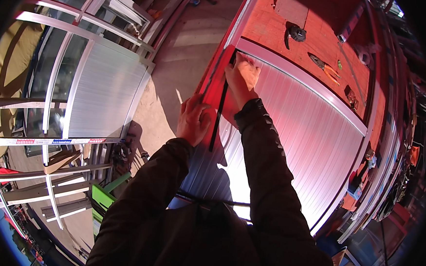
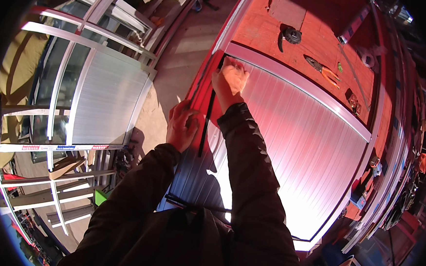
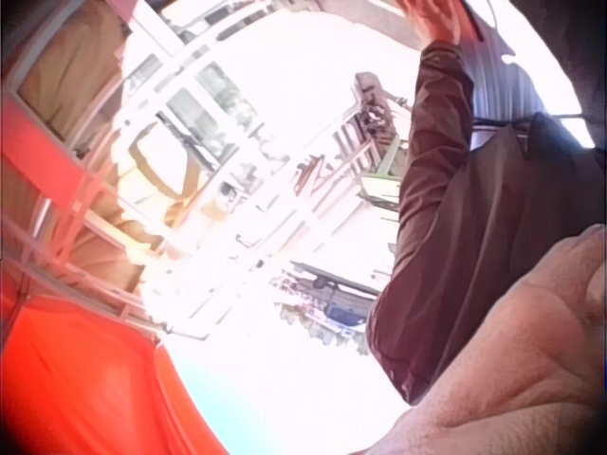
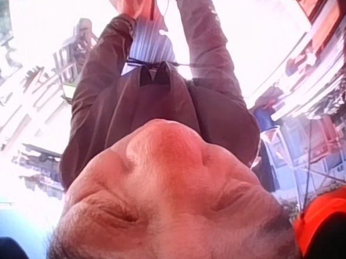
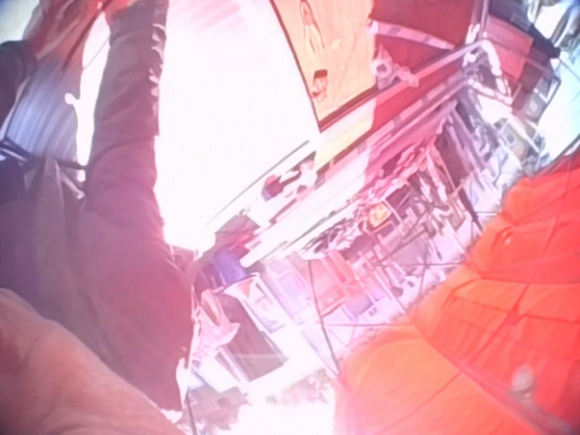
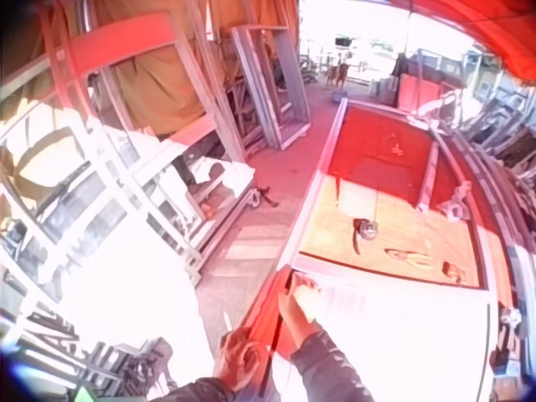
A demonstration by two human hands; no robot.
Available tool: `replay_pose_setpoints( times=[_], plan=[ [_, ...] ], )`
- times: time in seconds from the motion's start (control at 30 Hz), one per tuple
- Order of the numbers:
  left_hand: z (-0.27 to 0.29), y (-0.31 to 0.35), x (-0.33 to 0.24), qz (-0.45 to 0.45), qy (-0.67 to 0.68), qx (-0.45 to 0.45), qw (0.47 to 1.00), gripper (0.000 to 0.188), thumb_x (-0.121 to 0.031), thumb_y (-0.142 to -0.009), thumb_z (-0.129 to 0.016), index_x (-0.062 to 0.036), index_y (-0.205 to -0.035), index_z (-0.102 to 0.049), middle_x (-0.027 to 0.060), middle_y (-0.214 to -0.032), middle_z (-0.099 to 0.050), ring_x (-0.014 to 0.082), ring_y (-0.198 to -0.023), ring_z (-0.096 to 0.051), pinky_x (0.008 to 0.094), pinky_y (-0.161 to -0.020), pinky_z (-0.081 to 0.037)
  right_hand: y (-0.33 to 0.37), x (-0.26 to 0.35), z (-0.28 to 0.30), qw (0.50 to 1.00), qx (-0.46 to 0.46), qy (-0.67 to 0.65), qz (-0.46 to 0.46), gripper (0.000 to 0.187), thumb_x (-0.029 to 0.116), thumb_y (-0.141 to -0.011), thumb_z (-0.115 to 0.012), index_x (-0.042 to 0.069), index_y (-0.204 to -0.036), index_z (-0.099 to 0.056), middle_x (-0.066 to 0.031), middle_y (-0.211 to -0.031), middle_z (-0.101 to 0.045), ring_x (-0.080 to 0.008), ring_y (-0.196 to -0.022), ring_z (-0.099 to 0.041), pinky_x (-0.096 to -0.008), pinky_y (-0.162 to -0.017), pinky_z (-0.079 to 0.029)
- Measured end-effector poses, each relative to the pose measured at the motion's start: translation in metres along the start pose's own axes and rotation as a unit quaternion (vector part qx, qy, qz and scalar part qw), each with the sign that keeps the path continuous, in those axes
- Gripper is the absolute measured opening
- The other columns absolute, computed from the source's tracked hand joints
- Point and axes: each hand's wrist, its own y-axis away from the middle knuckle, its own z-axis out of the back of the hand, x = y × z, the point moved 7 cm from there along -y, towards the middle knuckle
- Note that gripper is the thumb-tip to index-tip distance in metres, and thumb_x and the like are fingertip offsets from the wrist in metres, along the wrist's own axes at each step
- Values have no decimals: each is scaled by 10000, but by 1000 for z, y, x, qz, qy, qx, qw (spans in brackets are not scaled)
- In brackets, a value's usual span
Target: The person places a large red translucent panel on a workbench, then repeatedly measures, cuts, and installs black rubber sealant beads along the panel's edges using scissors. The person also uses a hot glue gun to secure the beads in place.
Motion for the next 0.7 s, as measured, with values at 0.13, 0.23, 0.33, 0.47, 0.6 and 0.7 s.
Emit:
replay_pose_setpoints(
  times=[0.13, 0.23, 0.33, 0.47, 0.6, 0.7],
  plan=[
    [0, 0, 1, 8, 11, 5, 1000, 288, -52, -810, -653, -117, -1091, -648, 166, -1390, -514, 430, -1248, -467, 484, -1034, -429, -2, -1, -2, 998, 60, -11, -11, 306, 207, -784, -629, 94, -1069, -616, -100, -929, -680, -319, -972, -627, -479, -843, -413],
    [1, -2, -2, 10, 12, 9, 1000, 279, -49, -813, -651, -119, -1083, -652, 161, -1394, -512, 426, -1248, -467, 482, -1030, -434, -3, 1, 3, 999, 25, -27, 4, 305, 186, -777, -622, 95, -1068, -618, -105, -910, -678, -318, -968, -627, -477, -845, -412],
    [1, -2, -2, 6, 13, 8, 1000, 262, -50, -816, -651, -118, -1068, -658, 154, -1387, -521, 418, -1245, -472, 476, -1023, -441, -5, 4, 4, 998, 24, -51, 23, 318, 172, -770, -630, 96, -1078, -621, -114, -962, -675, -323, -1011, -614, -474, -863, -409],
    [3, 0, 0, 22, 31, -4, 999, 223, -59, -822, -656, -107, -1039, -667, 147, -1364, -542, 406, -1240, -480, 467, -1015, -450, 3, 2, 6, 993, 108, -50, -1, 332, 152, -758, -655, 87, -1082, -639, -129, -1063, -676, -335, -1092, -589, -475, -887, -404],
    [3, 3, 1, 16, 25, -7, 1000, 194, -80, -826, -661, -97, -1020, -675, 141, -1356, -552, 398, -1242, -485, 462, -1013, -452, 17, 6, 7, 998, 37, -48, 16, 230, 137, -766, -616, 77, -986, -652, -119, -965, -663, -327, -1009, -605, -464, -823, -396],
    [2, 2, 5, 5, 14, -9, 1000, 204, -92, -816, -667, -93, -1020, -680, 139, -1364, -550, 397, -1243, -487, 462, -1019, -446, 13, 9, 2, 997, 37, -61, 40, 211, 126, -770, -619, 68, -971, -644, -116, -952, -662, -324, -1000, -605, -462, -823, -405]
  ],
)
